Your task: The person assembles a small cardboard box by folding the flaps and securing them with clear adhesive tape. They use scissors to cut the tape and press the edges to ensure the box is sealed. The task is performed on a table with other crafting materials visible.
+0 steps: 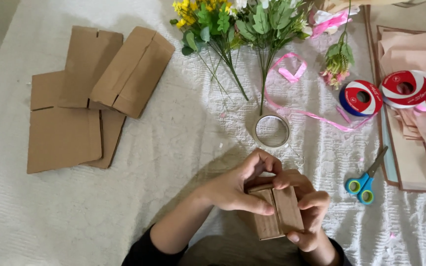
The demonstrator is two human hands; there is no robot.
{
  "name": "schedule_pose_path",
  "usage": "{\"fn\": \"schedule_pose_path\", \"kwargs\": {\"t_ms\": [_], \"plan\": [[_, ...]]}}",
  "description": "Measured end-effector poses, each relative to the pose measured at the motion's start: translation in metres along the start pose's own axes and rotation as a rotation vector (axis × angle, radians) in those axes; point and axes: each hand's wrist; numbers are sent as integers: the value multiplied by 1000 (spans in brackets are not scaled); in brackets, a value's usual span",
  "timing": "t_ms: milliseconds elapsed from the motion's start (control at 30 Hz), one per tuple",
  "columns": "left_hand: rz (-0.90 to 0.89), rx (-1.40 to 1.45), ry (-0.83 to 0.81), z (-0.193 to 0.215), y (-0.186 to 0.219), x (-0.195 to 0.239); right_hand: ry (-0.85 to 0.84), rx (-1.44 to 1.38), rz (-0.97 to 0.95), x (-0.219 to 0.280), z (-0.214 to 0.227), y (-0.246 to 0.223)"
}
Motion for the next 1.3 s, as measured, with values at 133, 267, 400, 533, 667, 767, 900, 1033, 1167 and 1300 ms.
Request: {"fn": "schedule_pose_path", "kwargs": {"t_ms": [133,267,400,533,667,767,900,1033,1167,1300], "plan": [[13,-67,-50,4,-2,-2,31,-187,-27,-11,-10,-3],[10,-76,-56,1,-2,-2,35,-278,-130,-14,-14,-12],[20,-55,-66,-2,-1,-2,-72,-129,-379,-13,-15,-32],[128,-203,-30,-7,22,-4,-133,-129,-428,-10,-2,-39],[300,-379,150,-13,35,2,-191,4,-613,-18,0,-56],[202,-595,291,-20,34,7,-272,168,-606,-24,-2,-64],[7,-878,472,-32,26,9,-169,328,-432,-2,0,-51],[-133,-1036,600,-50,26,6,-107,255,-364,4,4,-45],[-103,-1107,549,-64,45,4,-100,315,-279,-3,10,-50],[-120,-1001,477,-66,43,1,-30,416,-200,8,38,-48]]}}
Point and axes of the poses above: each hand's wrist, its own x-axis away from the middle knuckle, its own z-axis out of the back of the hand, y = z × x, and after that the axes turned 13 degrees about -x, right-handed
